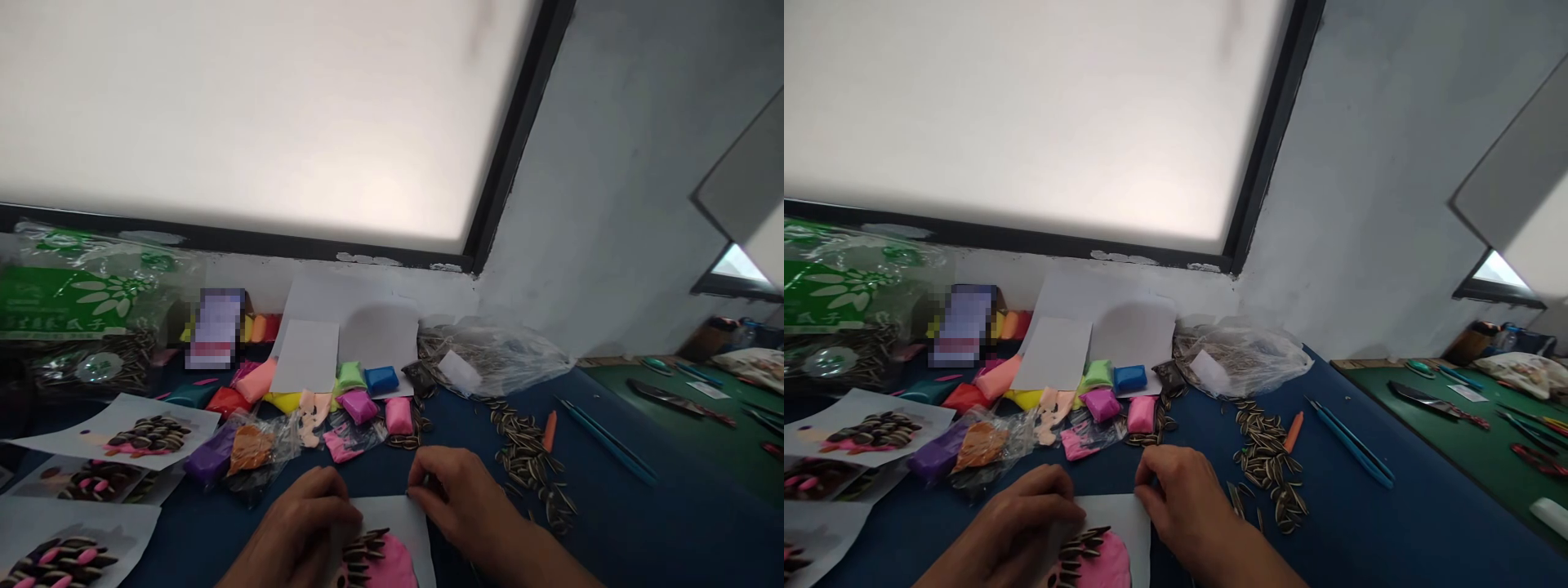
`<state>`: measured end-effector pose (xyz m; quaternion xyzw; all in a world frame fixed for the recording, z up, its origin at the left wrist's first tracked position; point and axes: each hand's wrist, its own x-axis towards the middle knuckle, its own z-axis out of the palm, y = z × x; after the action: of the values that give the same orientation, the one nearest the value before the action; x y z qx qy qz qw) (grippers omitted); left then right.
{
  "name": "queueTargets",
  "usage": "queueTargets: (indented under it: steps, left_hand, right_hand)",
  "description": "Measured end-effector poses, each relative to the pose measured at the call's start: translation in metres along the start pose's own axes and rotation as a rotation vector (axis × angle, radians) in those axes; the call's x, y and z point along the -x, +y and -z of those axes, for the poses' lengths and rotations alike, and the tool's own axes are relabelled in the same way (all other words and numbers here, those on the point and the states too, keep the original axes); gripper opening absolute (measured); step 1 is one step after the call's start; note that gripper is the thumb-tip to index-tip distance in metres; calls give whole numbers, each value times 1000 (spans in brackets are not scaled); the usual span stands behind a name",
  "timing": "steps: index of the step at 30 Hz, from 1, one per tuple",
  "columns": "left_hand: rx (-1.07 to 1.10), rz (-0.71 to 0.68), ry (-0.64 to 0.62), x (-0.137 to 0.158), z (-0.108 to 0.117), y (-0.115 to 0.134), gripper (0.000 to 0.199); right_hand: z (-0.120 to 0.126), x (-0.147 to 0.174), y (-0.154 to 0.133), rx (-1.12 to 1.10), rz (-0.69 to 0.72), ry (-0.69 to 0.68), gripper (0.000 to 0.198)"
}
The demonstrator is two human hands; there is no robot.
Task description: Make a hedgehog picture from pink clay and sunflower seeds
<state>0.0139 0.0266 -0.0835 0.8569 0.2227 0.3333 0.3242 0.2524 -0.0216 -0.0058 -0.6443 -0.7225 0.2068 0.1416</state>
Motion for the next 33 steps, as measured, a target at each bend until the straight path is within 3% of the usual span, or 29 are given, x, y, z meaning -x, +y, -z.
queueTargets:
  steps: [3, 13, 17, 21, 29, 33]
  left_hand:
    - [-4, 24, -10, 0, 0, 0, 29]
    - [12, 37, -26, 0, 3, 2, 30]
    - [-6, 52, -54, -4, 6, 8, 30]
    - [-5, 55, -49, -5, 6, 9, 31]
    - [93, 18, 50, 1, -2, -2, 30]
    - [113, 135, -7, -2, 4, 8, 28]
  right_hand:
    - [-3, 3, 4, 15, -22, 26, 16]
    - [-7, 6, 6, 341, 94, 54, 19]
    - [-11, 16, 5, 149, 239, 184, 20]
    - [-25, 29, 6, -94, 407, 202, 17]
    - [-48, 36, 10, 34, 472, 216, 14]
    - [-50, 33, 7, 64, 510, 254, 15]
